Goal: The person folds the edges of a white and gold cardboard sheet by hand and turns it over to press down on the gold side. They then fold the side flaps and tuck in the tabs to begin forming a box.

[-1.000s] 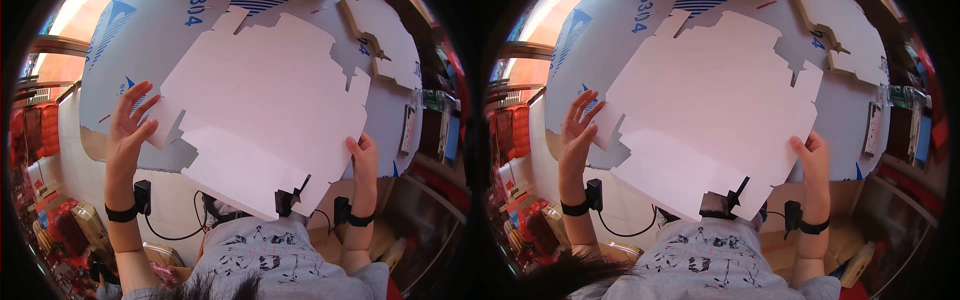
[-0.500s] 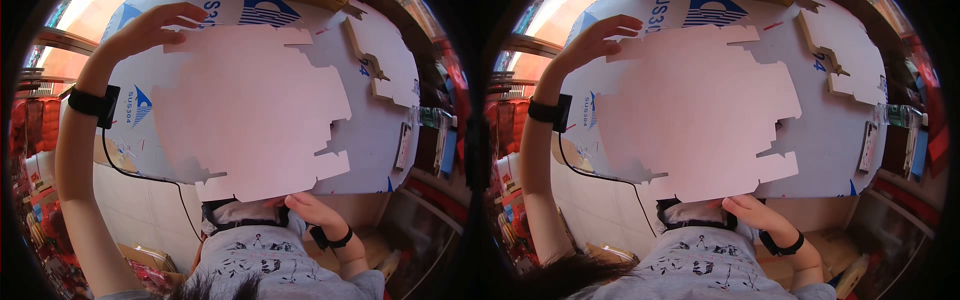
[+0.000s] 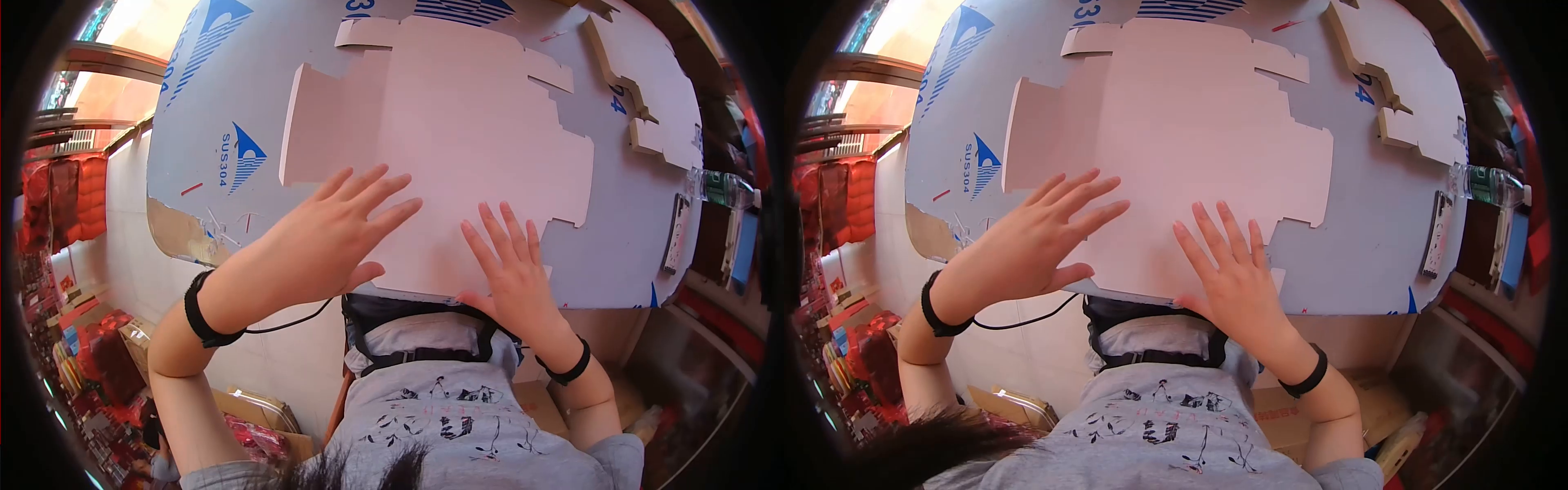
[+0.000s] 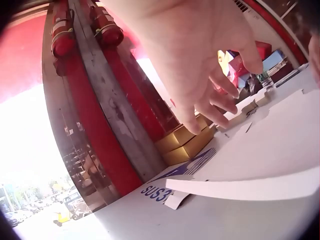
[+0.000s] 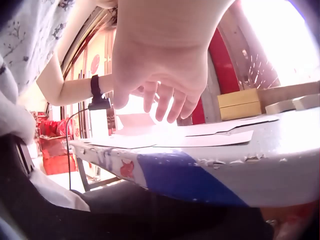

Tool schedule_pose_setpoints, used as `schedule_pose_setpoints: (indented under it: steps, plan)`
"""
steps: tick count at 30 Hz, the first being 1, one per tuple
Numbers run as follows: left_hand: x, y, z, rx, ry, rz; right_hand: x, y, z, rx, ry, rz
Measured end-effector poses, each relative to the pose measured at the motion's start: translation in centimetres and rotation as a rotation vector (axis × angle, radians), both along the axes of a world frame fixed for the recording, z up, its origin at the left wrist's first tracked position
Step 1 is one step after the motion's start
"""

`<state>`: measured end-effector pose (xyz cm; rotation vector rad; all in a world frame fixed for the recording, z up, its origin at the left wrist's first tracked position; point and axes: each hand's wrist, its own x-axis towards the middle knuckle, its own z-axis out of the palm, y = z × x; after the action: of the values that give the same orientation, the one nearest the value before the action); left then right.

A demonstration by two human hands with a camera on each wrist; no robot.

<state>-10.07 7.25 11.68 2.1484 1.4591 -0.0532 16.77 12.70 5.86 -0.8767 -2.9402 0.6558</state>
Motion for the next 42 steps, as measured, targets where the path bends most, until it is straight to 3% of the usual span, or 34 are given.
schedule_pose_setpoints:
  steps: [8,17,34,40,42]
  plan:
    - [3.1,-4.6,-4.8,0.056,0.089,0.143,0.1,-0.3,-1.5,-0.059,-0.089,0.053]
    - [3.9,-5.3,-5.8,0.138,0.076,0.21,0.8,-1.0,-3.9,0.103,0.066,0.061]
    - [3.7,-5.5,-7.1,0.279,0.134,0.106,1.1,-2.7,-4.9,0.272,0.123,0.012]
    - [4.2,-5.7,-6.7,0.275,0.123,0.162,1.2,-2.6,-3.9,0.19,0.133,0.035]
    - [4.4,-5.5,-6.7,0.27,0.109,0.197,1.5,-2.3,-3.9,0.132,0.171,-0.055]
